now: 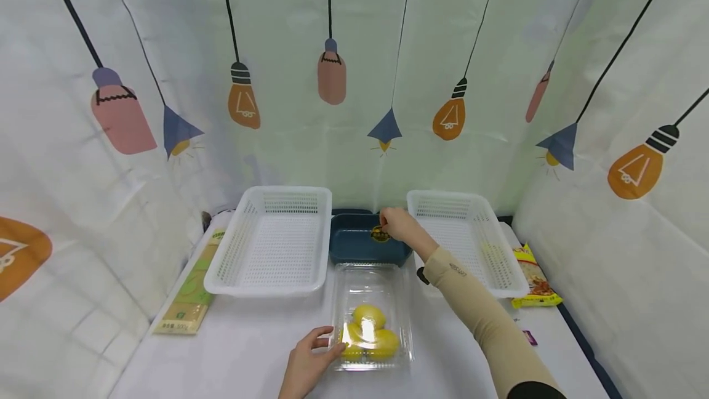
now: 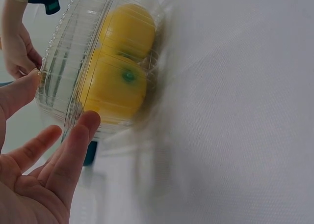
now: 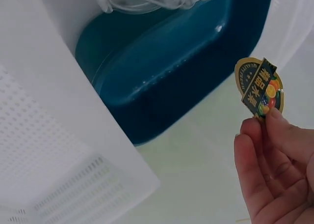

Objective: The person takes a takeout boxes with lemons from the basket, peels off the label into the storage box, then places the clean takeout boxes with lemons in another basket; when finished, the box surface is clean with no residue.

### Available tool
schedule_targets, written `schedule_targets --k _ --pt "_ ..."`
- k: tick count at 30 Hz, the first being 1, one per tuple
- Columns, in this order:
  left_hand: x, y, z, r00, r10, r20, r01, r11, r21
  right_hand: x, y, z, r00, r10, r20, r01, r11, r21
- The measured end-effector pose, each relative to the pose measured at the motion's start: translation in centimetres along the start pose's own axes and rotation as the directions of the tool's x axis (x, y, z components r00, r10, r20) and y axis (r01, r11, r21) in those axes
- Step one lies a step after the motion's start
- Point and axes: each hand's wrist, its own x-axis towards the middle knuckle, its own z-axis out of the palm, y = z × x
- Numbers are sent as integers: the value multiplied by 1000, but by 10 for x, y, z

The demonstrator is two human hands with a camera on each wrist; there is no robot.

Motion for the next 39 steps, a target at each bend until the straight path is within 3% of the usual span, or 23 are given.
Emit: schedule_targets --k 13,18,33,39 --pt "-2 -2 0 999 -21 34 22 999 -30 32 19 5 999 29 37 -29 999 -25" --pt "-2 -1 0 1000 0 26 1 1000 -24 43 23 8 997 25 77 -24 999 -22" --pt "-3 -3 3 998 65 16 -65 997 -46 53 28 32 991 72 111 -73 997 3" --pt "-2 -2 2 998 48 29 -46 997 -60 54 28 31 987 74 141 -76 997 10"
